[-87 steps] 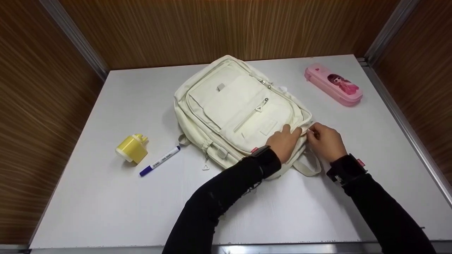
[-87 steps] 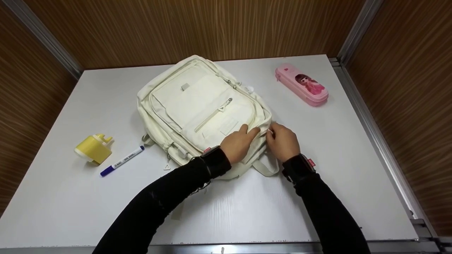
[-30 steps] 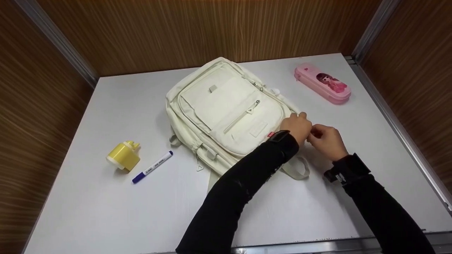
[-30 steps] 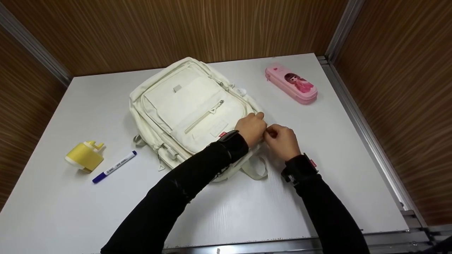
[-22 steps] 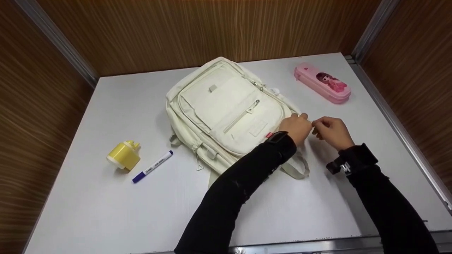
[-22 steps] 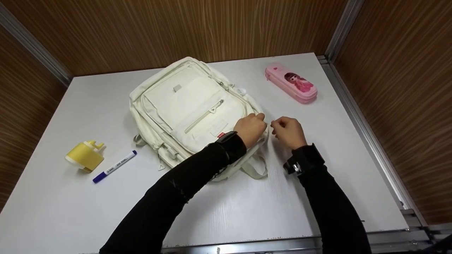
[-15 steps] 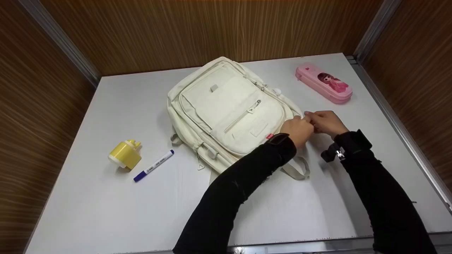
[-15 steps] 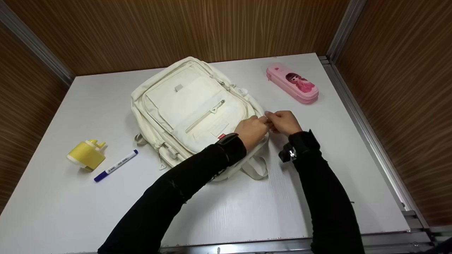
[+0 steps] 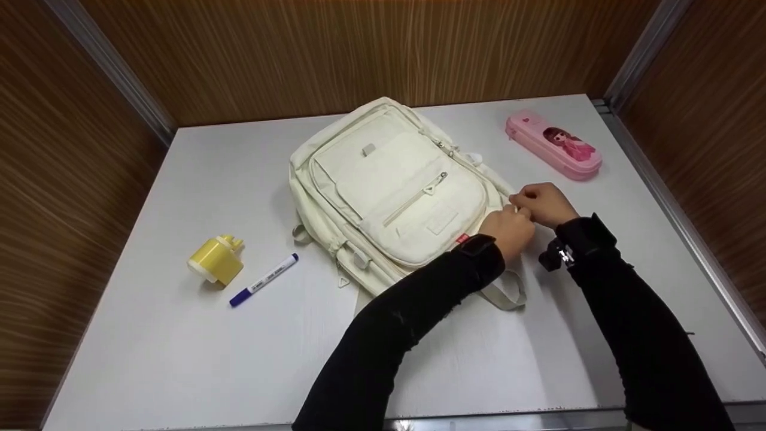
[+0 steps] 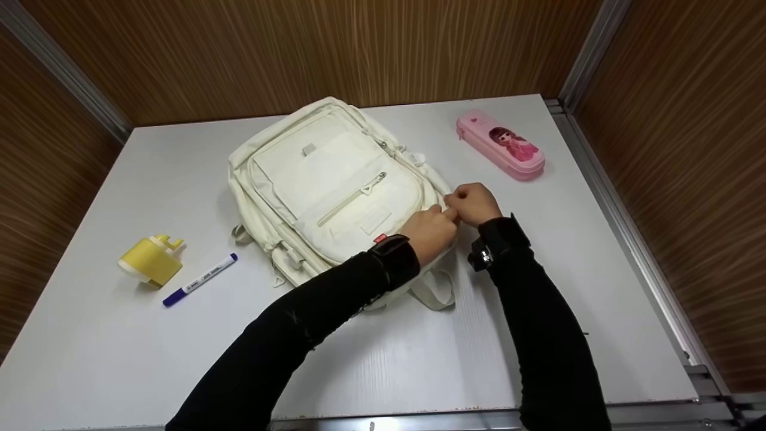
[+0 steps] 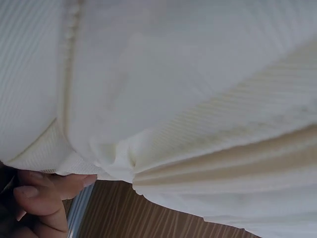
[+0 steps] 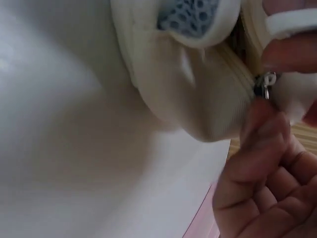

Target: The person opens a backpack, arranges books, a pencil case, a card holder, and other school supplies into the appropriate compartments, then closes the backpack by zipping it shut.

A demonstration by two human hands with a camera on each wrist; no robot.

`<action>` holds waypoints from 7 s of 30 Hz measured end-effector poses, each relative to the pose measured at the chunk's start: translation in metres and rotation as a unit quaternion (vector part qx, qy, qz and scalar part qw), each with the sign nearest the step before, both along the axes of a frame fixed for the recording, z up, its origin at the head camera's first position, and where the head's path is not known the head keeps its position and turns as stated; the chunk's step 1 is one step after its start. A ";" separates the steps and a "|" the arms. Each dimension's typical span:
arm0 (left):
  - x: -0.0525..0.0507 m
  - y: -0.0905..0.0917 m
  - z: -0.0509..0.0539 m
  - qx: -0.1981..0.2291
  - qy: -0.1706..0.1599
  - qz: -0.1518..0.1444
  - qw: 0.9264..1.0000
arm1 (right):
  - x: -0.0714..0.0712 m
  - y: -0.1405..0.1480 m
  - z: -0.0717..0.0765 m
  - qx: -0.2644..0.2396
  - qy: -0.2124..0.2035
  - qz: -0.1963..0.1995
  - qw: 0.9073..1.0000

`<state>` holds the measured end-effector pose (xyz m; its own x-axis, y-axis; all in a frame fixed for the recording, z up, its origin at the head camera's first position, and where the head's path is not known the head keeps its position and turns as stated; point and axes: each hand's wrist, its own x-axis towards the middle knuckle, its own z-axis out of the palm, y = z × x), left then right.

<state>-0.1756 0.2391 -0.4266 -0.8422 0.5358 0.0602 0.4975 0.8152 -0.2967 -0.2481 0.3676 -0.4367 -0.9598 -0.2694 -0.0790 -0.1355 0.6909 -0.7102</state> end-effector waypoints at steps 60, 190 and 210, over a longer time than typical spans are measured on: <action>0.117 -0.193 -0.025 0.032 0.074 -0.204 0.976 | 0.011 -0.015 -0.019 0.030 0.152 -0.083 0.984; 0.085 -0.331 -0.050 0.284 0.113 0.217 0.927 | 0.154 -0.176 -0.042 0.084 0.509 0.320 0.794; 0.111 -0.271 -0.037 0.241 0.172 0.114 0.948 | 0.112 -0.117 -0.022 -0.001 0.401 0.187 0.897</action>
